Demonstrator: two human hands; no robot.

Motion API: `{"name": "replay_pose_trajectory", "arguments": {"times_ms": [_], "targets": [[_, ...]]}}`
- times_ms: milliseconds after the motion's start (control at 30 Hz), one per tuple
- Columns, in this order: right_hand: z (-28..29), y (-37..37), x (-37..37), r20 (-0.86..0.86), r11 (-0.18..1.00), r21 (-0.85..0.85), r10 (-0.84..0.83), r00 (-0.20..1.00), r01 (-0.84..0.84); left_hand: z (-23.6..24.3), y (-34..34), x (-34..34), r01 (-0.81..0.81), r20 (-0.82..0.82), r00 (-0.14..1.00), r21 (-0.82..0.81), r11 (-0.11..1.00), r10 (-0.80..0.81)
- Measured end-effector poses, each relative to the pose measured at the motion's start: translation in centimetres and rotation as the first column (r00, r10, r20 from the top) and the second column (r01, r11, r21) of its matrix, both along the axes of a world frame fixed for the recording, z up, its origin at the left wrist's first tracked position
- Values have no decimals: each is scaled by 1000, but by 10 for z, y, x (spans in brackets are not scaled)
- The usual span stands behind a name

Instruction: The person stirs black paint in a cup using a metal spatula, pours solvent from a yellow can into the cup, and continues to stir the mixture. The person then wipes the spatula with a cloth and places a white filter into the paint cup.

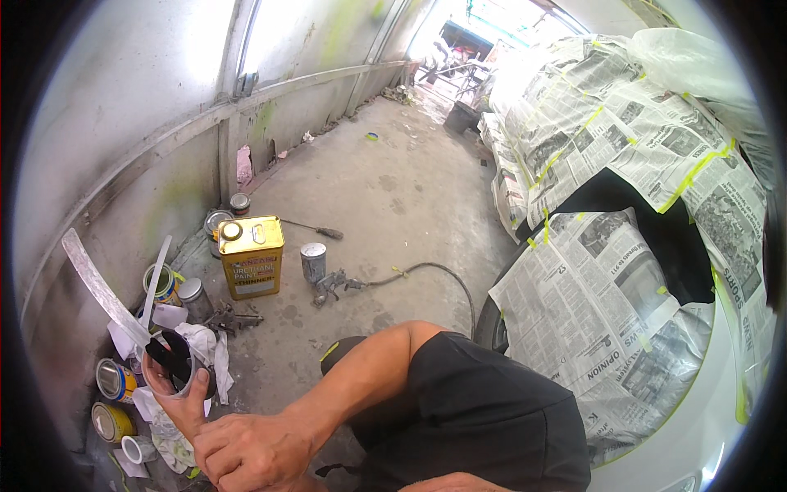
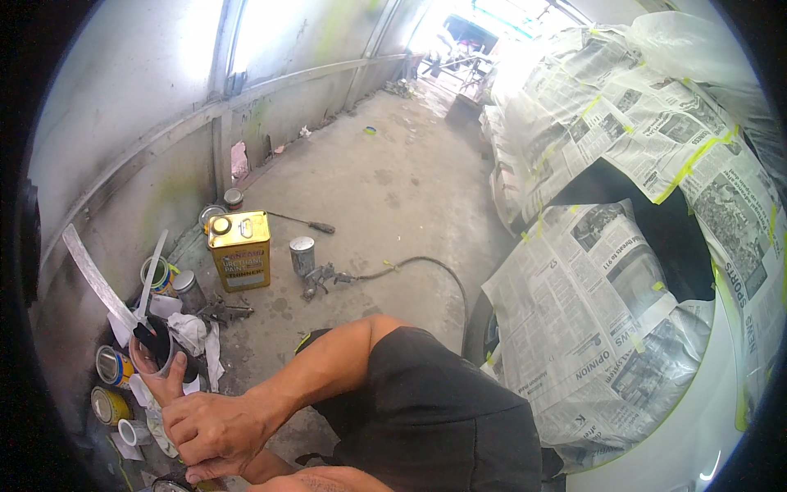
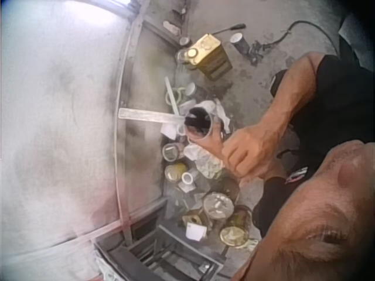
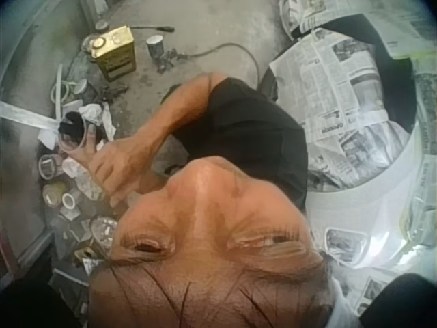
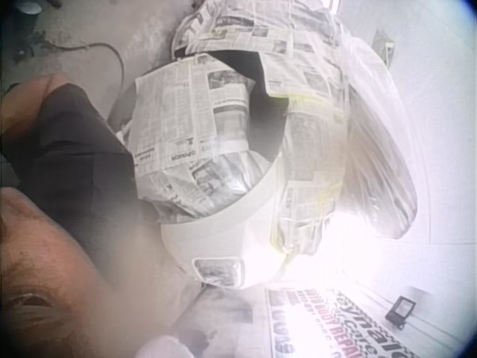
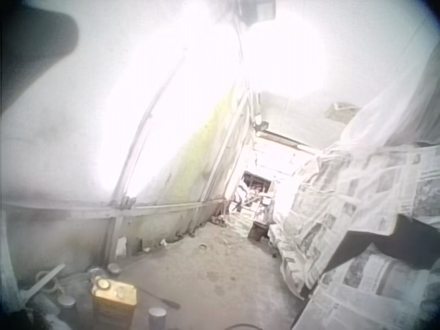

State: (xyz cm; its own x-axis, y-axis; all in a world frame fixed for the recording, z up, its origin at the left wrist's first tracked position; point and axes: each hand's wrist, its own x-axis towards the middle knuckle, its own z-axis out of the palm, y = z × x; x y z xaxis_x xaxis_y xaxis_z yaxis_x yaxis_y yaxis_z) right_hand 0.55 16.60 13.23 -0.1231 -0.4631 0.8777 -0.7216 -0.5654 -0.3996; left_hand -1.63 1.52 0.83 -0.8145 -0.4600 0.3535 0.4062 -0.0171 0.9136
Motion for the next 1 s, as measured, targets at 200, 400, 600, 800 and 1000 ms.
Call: {"name": "replay_pose_trajectory", "arguments": {"times_ms": [200, 400, 600, 800, 1000], "targets": [[-1, 0, -1, 4, 1000, 7, 7, 1000, -7, 0, 0, -1, -8, -6, 1000, -10, 1000, 8], [-2, -1, -1, -2, 1000, 8, 5, 1000, -5, 6, 2, 0, 3, 8, 1000, 0, 1000, -3], [-1, 0, -1, 5, 1000, 1, 15, 1000, -15, 2, 1, 0, 7, 3, 1000, 6, 1000, -7], [-2, 0, 0, -9, 1000, -3, -2, 1000, 2, -5, -2, 0, 4, -27, 1000, -16, 1000, -5], [-1, -1, -2, -19, 1000, 14, 12, 1000, -12, -1, -5, 2, -6, -28, 1000, -7, 1000, 6]]}}
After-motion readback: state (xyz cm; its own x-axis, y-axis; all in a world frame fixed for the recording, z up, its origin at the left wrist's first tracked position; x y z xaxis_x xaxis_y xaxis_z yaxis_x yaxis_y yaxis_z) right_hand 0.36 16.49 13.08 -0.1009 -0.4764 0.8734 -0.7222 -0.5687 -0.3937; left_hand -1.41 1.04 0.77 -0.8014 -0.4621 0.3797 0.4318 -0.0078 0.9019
